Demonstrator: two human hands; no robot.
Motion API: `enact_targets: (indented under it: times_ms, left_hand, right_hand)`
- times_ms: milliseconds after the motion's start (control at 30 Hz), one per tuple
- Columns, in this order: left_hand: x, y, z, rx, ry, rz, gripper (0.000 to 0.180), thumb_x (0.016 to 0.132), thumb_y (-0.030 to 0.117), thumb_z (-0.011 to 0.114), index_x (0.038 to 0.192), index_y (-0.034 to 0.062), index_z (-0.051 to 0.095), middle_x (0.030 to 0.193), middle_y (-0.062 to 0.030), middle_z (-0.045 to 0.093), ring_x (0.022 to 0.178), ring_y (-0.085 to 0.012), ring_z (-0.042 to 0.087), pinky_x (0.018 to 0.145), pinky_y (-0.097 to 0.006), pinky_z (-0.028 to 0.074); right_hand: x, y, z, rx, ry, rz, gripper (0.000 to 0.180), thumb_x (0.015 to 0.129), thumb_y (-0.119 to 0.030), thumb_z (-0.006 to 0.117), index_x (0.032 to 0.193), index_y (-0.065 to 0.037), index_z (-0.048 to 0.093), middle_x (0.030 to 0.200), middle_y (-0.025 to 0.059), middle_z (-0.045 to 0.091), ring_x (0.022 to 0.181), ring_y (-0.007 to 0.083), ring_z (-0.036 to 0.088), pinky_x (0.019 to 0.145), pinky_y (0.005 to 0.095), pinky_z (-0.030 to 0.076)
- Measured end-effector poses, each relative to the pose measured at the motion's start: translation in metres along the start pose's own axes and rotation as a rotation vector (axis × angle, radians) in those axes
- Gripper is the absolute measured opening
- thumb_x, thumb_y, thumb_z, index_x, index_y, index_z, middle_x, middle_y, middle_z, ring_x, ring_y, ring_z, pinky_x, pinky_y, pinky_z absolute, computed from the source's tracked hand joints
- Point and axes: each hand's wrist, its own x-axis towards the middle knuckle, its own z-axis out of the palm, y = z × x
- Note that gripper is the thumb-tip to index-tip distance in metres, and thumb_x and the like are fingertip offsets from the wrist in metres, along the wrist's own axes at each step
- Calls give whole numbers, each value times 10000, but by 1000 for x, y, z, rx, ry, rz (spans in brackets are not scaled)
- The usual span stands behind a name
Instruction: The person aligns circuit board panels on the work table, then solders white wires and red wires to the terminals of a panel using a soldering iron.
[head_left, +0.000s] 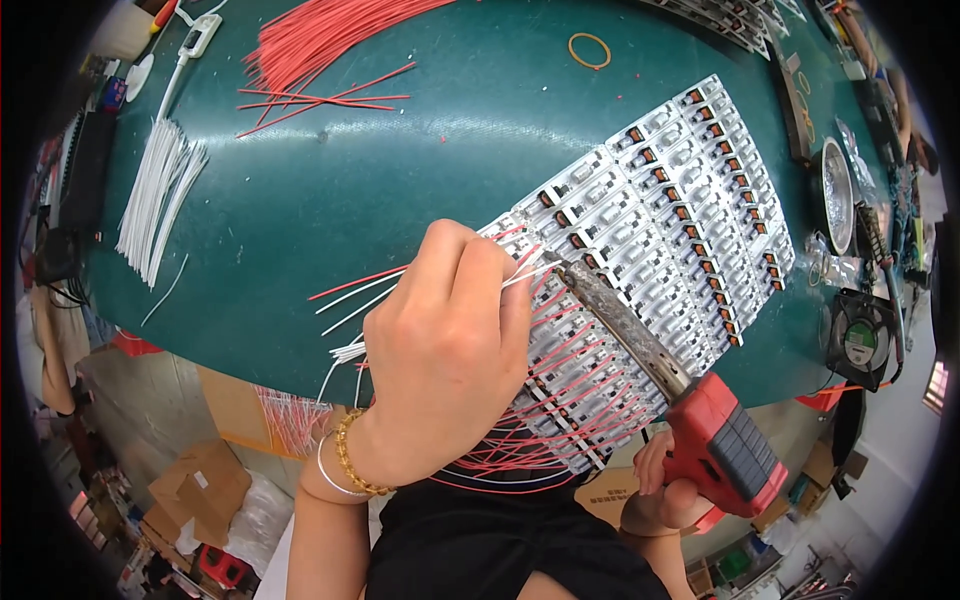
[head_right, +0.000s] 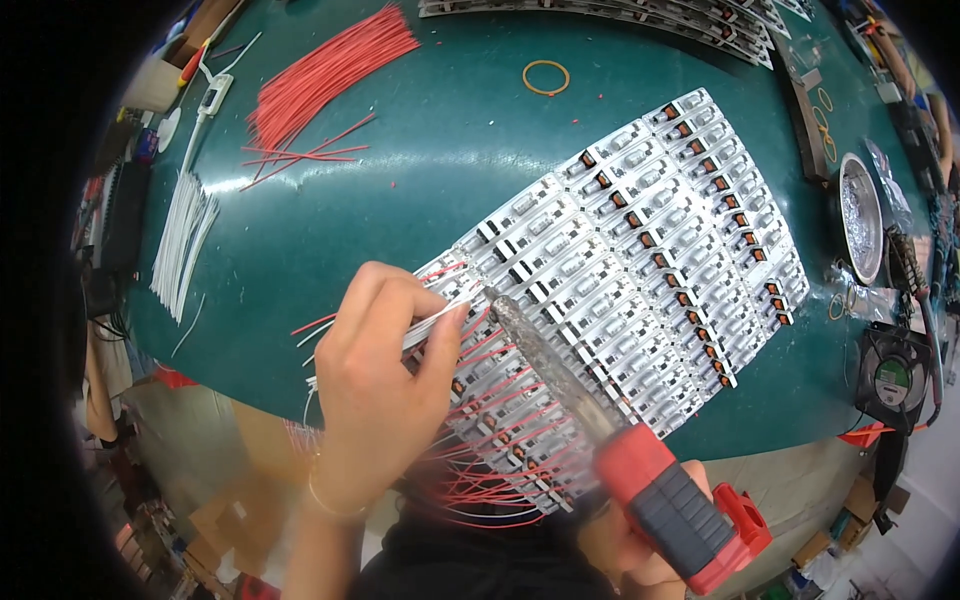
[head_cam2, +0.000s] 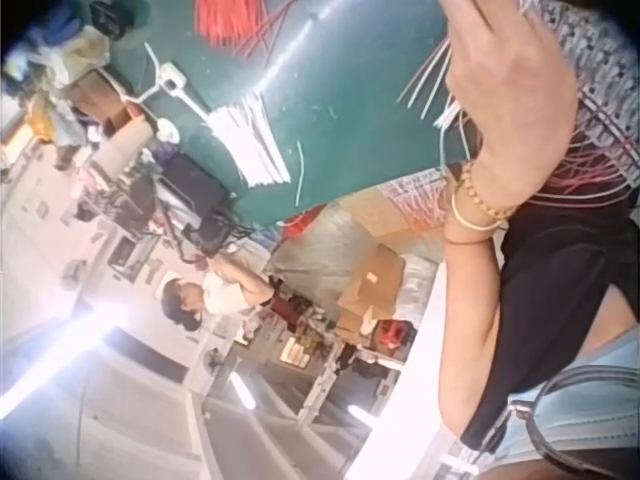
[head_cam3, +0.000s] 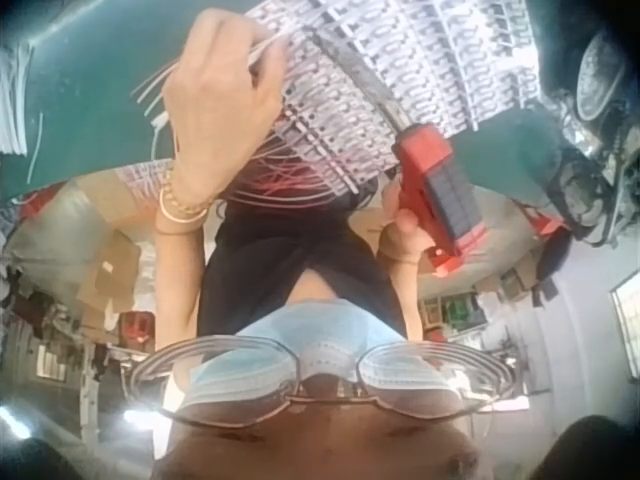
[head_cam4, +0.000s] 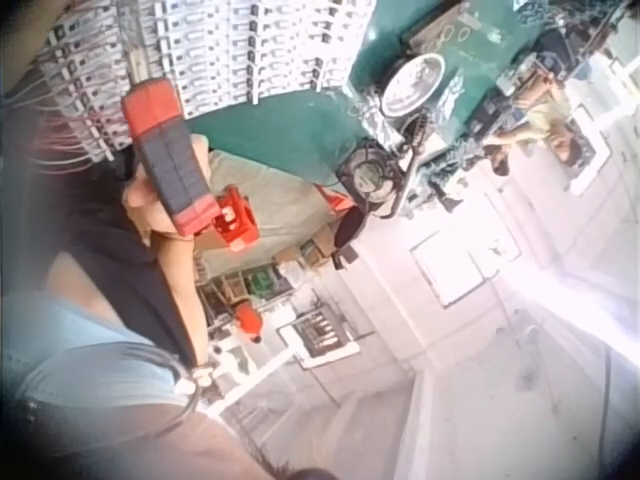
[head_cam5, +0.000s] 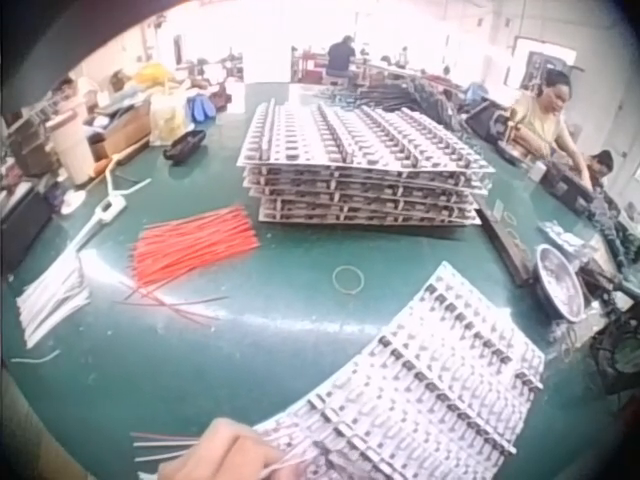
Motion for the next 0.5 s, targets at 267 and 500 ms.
enact_targets:
  times_ms: [267, 500]
  left_hand:
    - [1, -1, 0, -3, -7, 13, 147, 757, 17, 684, 781, 25, 539, 802, -93, 510, 598, -267, 570, 506, -356, 442]
    - [0, 0, 0, -11, -9, 20, 139, 763, 24, 687, 792, 23, 551, 815, -94, 521, 593, -266, 570, 504, -355, 444]
  right_hand:
    - [-9, 15, -4, -203, 15, -183, 102, 759, -111, 643, 714, -38, 587, 631, 67, 538, 549, 208, 524, 528, 311, 395]
    - [-14, 15, -3, -97, 126, 42, 179, 694, -144, 746, 759, -42, 614, 676, 44, 550, 603, 188, 543, 561, 297, 394]
